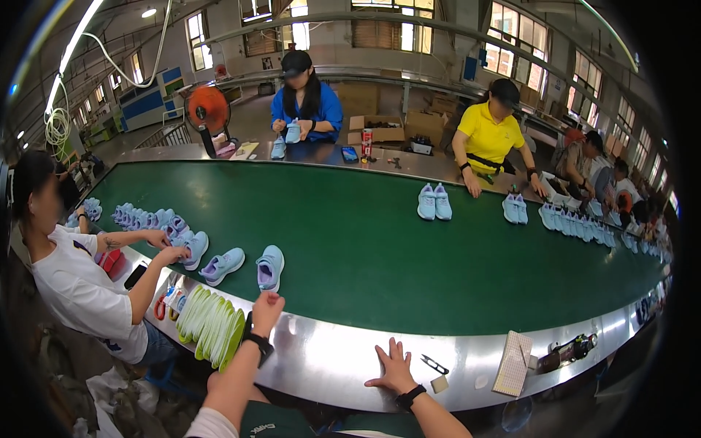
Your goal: Inspecting and cleaning light blue sneakers on a factory conveyor belt.
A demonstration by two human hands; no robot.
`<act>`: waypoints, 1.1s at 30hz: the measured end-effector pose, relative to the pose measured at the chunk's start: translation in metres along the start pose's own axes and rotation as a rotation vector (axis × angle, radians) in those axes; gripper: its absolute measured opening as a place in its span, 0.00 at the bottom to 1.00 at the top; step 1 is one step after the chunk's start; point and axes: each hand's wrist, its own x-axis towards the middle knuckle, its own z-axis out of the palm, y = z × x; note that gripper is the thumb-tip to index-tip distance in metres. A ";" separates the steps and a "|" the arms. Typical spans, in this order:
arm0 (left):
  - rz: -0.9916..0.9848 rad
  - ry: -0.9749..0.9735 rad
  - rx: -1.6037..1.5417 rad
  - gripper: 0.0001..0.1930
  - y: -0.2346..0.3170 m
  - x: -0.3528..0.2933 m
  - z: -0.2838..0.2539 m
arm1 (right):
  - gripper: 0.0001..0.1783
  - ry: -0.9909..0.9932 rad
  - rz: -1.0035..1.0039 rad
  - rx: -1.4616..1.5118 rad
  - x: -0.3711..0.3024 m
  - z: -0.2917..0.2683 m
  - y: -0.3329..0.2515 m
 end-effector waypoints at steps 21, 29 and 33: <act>-0.291 -0.102 1.341 0.18 -0.084 0.166 -0.062 | 0.70 -0.159 0.047 0.013 0.012 -0.008 -0.017; -0.256 -0.346 1.238 0.36 -0.104 0.175 -0.086 | 0.72 -0.188 0.058 0.004 0.012 -0.001 -0.013; -0.117 -0.378 0.959 0.34 -0.018 0.148 -0.072 | 0.73 -0.156 0.072 0.002 0.013 -0.007 -0.018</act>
